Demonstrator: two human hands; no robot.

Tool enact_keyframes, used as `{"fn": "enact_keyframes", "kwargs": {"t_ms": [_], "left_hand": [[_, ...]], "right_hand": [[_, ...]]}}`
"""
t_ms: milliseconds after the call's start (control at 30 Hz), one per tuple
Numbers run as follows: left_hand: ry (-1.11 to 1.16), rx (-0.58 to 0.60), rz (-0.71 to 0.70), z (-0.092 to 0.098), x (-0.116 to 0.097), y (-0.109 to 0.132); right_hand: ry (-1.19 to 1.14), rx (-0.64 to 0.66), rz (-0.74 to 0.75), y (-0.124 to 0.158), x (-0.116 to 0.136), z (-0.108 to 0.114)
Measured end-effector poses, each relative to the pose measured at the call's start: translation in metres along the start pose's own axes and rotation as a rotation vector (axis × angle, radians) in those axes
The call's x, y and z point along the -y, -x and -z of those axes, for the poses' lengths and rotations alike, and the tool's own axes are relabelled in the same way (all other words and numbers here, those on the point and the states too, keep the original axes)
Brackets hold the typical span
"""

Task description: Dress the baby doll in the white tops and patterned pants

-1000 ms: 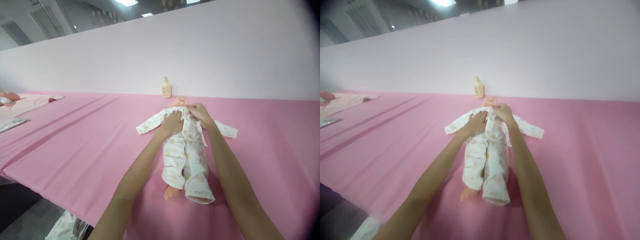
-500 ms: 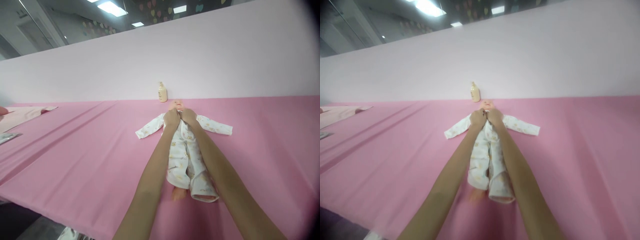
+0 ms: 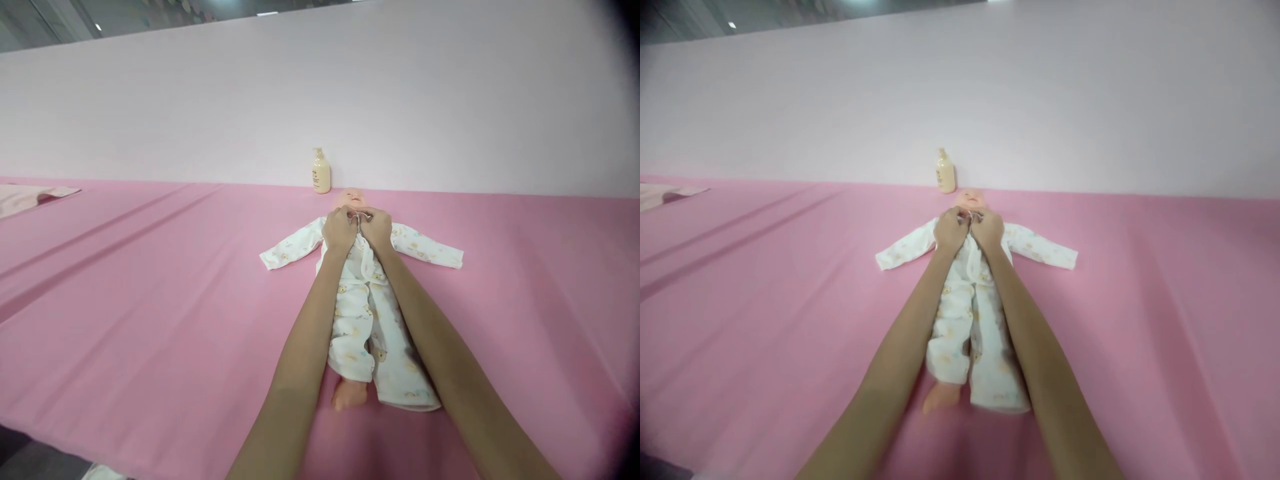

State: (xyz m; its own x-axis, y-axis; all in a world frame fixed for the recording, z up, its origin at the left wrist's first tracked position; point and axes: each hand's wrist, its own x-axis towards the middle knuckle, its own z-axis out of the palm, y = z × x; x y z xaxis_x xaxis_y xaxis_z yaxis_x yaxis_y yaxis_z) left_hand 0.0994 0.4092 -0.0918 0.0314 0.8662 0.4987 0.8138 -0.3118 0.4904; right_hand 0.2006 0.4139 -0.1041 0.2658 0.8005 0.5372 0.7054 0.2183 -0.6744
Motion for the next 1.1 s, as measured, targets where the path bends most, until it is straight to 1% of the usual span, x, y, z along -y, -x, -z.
{"fn": "enact_keyframes", "kwargs": {"t_ms": [167,400,500,600,700,867,1033,1100], "left_hand": [[0.027,-0.012,-0.023,-0.001,0.002,0.0],[0.107,0.014,0.015,-0.001,0.004,-0.003],[0.114,0.032,0.025,0.0,0.003,-0.003],[0.11,0.04,0.027,0.001,0.003,-0.002],[0.106,0.048,0.046,0.002,0.003,-0.003],[0.131,0.067,0.097,0.001,0.004,-0.004],[0.196,0.023,0.107,0.002,0.005,-0.003],[0.21,-0.002,0.14,0.004,0.004,-0.003]], "right_hand": [[-0.084,-0.088,0.082,-0.003,-0.009,-0.005],[-0.252,-0.132,0.036,-0.004,-0.013,-0.004],[-0.34,-0.162,0.056,-0.004,-0.013,-0.003],[-0.409,-0.16,0.094,-0.002,-0.012,-0.004],[-0.448,-0.126,0.103,0.0,-0.01,-0.005],[-0.398,-0.135,0.087,0.001,-0.007,-0.001],[-0.275,-0.099,0.017,0.001,-0.004,0.003],[-0.245,-0.079,0.016,0.001,-0.004,0.003]]}}
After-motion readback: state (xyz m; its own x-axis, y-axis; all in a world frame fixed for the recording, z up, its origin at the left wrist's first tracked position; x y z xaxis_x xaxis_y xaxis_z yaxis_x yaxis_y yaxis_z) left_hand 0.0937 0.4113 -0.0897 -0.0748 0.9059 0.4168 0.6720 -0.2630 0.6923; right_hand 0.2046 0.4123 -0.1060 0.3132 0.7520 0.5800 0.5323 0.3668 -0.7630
